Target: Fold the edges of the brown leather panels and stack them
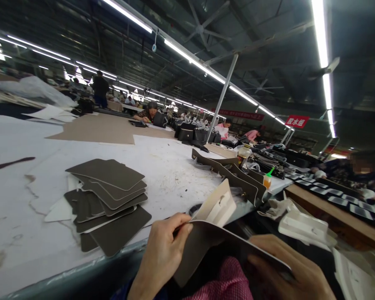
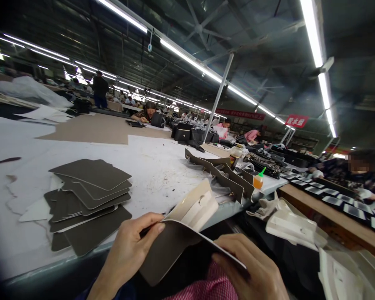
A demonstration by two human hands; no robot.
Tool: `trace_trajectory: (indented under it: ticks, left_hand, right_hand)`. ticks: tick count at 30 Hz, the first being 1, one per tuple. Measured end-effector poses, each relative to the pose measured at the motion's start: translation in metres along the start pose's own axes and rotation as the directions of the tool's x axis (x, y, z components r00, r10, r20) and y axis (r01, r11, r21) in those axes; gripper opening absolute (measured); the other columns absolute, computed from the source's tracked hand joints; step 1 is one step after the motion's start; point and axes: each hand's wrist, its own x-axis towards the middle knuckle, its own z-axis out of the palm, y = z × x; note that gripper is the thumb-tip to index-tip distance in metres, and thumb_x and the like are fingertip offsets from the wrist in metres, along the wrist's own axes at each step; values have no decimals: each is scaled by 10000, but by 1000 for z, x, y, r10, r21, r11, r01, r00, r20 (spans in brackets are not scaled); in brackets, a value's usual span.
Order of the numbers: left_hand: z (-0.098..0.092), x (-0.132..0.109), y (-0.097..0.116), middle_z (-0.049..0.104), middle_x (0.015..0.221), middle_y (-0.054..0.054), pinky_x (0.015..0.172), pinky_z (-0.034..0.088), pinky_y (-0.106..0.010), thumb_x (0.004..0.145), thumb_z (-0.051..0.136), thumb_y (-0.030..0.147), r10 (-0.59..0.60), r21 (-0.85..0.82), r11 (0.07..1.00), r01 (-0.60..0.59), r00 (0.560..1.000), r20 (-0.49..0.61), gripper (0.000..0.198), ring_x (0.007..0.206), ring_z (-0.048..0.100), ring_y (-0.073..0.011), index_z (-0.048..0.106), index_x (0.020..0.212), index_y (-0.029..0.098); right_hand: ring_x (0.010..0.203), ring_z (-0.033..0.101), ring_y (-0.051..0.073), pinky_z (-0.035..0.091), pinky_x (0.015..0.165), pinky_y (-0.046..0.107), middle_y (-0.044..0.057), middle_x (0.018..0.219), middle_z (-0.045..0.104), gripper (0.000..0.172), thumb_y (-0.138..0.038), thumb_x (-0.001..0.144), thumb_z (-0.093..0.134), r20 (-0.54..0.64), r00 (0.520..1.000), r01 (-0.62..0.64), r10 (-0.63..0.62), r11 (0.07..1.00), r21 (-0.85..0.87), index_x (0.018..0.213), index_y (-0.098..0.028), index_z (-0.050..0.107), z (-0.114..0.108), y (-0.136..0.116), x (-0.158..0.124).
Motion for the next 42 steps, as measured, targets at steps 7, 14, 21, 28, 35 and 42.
trace_trajectory:
  ticks: [7, 14, 21, 28, 35, 42]
  left_hand:
    - [-7, -7, 1, 729, 751, -31, 624, 446, -262, 933, 534, 361, 63, -98, 994, -49, 988, 139, 278, 704, 635, -190, 738, 836, 198]
    - [-7, -22, 12, 725, 695, -1, 597, 475, -234, 921, 593, 313, 132, -54, 991, -122, 950, 282, 215, 654, 664, -172, 776, 837, 239]
    - [-3, -21, 14, 809, 800, -17, 584, 534, -233, 923, 613, 283, 224, -57, 975, -217, 941, 253, 217, 701, 747, -204, 817, 995, 269]
    - [0, -23, 5, 822, 863, -13, 584, 564, -228, 934, 622, 302, 261, -28, 965, -261, 944, 201, 272, 700, 758, -191, 773, 1160, 288]
    - [3, -18, 9, 806, 792, -2, 609, 563, -208, 918, 629, 250, 277, -57, 961, -272, 943, 182, 267, 647, 730, -158, 787, 1133, 265]
    - [8, -11, 8, 769, 792, -25, 622, 485, -226, 933, 612, 339, 138, -117, 987, -113, 961, 239, 230, 694, 665, -175, 802, 906, 214]
  right_hand:
    - [1338, 515, 294, 526, 1003, 375, 102, 1460, 543, 496, -456, 852, 738, -79, 923, -303, 376, 838, 454, 1300, -262, 651, 23, 33, 11]
    - [859, 682, 234, 566, 707, 277, 64, 1007, 751, 310, -402, 740, 850, 103, 769, -498, 630, 491, 715, 969, -204, 786, 11, 29, -3]
    - [665, 588, 182, 494, 564, 239, 28, 715, 684, 295, -397, 605, 918, -81, 707, -481, 703, 562, 673, 722, -173, 766, 7, 23, -9]
    - [701, 588, 170, 502, 599, 213, 10, 762, 686, 262, -367, 611, 920, -114, 708, -448, 697, 568, 691, 758, -204, 775, 6, 17, -5]
    - [737, 571, 159, 477, 609, 184, -1, 804, 678, 240, -345, 642, 908, -138, 740, -434, 659, 624, 650, 797, -218, 775, 6, 19, -10]
    - [793, 604, 202, 457, 638, 241, 12, 857, 661, 106, -357, 767, 806, -296, 825, -333, 481, 838, 431, 758, -265, 756, 0, -11, -7]
